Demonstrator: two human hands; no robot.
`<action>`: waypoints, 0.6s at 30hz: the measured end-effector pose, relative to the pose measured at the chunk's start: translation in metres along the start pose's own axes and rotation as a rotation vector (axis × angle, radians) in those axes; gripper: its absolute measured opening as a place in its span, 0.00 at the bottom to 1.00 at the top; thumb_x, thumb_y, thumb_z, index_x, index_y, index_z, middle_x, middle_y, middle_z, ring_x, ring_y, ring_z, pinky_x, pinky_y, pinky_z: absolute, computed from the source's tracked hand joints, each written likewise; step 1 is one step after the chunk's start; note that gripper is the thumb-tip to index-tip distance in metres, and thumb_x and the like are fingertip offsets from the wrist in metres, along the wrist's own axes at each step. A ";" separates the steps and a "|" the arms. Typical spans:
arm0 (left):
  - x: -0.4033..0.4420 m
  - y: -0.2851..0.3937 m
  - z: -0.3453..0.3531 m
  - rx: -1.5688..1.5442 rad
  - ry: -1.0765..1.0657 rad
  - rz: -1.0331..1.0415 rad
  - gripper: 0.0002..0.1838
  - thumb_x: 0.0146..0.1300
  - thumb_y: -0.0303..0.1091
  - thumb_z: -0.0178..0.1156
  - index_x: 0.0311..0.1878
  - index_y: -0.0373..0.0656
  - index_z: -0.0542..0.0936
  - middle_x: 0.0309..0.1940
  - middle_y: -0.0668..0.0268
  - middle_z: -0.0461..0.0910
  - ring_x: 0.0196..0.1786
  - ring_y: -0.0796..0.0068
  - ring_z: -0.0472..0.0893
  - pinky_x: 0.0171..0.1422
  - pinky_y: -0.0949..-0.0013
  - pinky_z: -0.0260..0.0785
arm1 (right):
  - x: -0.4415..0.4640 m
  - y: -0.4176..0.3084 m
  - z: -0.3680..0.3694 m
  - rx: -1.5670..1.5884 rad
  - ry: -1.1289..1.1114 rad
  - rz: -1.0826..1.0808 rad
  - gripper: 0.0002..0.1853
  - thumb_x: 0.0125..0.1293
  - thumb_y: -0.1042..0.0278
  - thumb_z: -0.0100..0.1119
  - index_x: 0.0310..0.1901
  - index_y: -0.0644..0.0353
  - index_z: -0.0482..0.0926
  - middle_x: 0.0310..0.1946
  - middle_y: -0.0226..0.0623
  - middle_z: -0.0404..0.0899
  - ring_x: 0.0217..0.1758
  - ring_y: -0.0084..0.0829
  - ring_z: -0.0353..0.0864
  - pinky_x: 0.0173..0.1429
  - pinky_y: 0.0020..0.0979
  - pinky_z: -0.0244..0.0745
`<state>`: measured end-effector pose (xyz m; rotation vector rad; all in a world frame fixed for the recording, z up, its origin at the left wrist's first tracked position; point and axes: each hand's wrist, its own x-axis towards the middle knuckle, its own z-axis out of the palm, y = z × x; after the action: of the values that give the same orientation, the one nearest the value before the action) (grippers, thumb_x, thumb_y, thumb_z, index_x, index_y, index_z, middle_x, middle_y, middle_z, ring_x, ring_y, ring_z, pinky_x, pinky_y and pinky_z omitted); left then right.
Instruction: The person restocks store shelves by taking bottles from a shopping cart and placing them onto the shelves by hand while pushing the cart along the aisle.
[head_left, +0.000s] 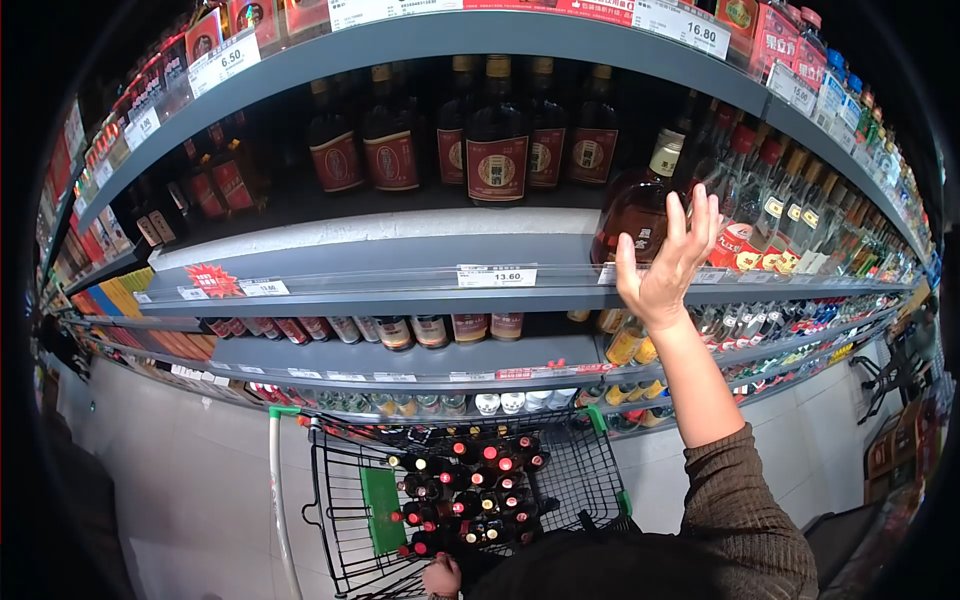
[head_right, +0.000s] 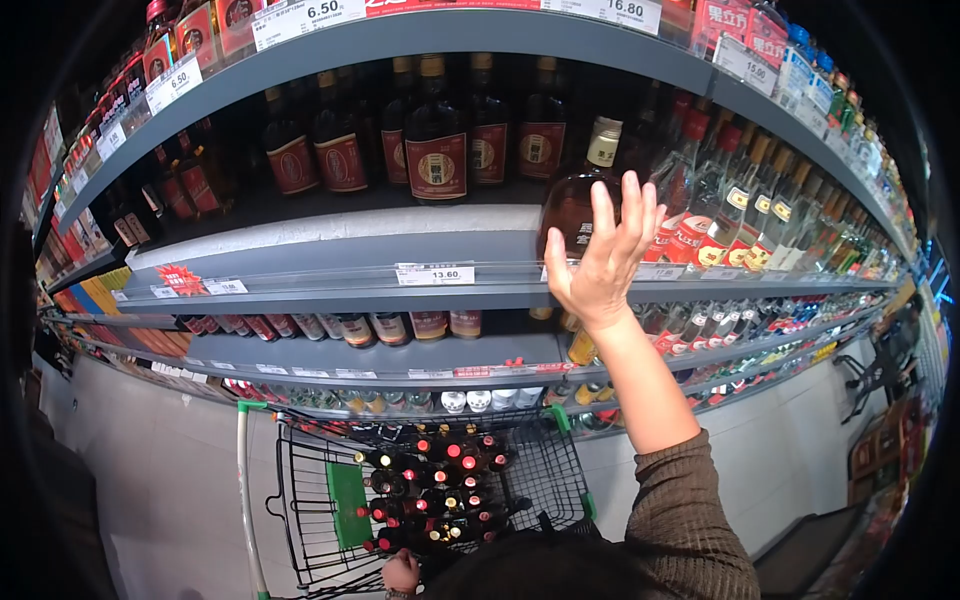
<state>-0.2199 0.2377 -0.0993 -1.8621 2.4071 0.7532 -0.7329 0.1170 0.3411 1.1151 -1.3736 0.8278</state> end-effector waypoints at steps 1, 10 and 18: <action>0.003 -0.002 0.004 0.028 -0.005 -0.012 0.10 0.59 0.39 0.61 0.40 0.45 0.82 0.30 0.53 0.83 0.36 0.49 0.83 0.41 0.51 0.76 | -0.007 -0.004 -0.001 0.027 -0.010 -0.002 0.38 0.55 0.62 0.65 0.68 0.60 0.64 0.72 0.55 0.54 0.77 0.59 0.48 0.77 0.62 0.39; 0.007 -0.019 0.024 0.066 0.052 0.030 0.10 0.60 0.40 0.57 0.39 0.46 0.80 0.29 0.53 0.83 0.31 0.50 0.83 0.36 0.50 0.76 | -0.136 -0.066 -0.025 0.616 -0.340 -0.373 0.22 0.53 0.67 0.63 0.53 0.53 0.79 0.59 0.36 0.73 0.65 0.43 0.70 0.71 0.56 0.61; 0.006 -0.007 0.015 0.082 0.093 0.044 0.10 0.64 0.39 0.55 0.36 0.44 0.80 0.24 0.52 0.81 0.28 0.49 0.82 0.32 0.50 0.75 | -0.310 -0.092 -0.057 0.934 -1.084 -0.184 0.20 0.51 0.72 0.60 0.50 0.59 0.78 0.49 0.39 0.78 0.54 0.40 0.78 0.60 0.40 0.75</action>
<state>-0.2193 0.2366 -0.1168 -1.8601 2.5001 0.5734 -0.6510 0.1911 0.0323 2.6403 -1.6951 0.7452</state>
